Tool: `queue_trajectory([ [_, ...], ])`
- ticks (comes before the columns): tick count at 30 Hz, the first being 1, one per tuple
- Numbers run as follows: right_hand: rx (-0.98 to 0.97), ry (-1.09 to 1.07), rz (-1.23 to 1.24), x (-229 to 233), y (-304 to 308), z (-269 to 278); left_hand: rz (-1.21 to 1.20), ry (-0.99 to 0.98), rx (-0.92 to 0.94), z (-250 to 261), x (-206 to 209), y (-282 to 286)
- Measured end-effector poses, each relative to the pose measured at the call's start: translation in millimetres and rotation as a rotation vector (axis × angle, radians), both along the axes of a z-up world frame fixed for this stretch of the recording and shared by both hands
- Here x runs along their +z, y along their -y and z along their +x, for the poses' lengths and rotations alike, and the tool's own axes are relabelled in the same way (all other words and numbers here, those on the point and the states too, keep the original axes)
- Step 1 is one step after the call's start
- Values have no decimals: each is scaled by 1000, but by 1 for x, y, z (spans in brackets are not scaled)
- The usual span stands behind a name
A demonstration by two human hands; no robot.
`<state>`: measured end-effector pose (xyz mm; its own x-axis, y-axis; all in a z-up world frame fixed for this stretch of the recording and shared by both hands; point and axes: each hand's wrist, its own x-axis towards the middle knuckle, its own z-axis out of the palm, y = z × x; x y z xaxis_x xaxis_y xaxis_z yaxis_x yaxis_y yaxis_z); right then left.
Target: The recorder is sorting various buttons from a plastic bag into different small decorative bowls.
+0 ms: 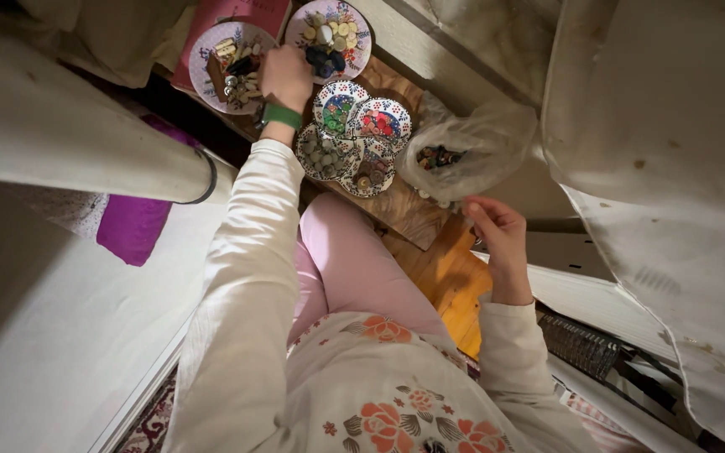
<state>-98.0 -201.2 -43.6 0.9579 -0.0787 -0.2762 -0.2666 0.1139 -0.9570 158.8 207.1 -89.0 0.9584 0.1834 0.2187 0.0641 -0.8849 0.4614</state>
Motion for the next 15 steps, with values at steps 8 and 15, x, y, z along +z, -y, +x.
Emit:
queue_trajectory([
  [8,-17,-43,-20,2,6,1,150,-19,102,15,-21,7],
  [15,-19,-40,-30,5,8,0,-55,-31,162,8,-11,2],
])
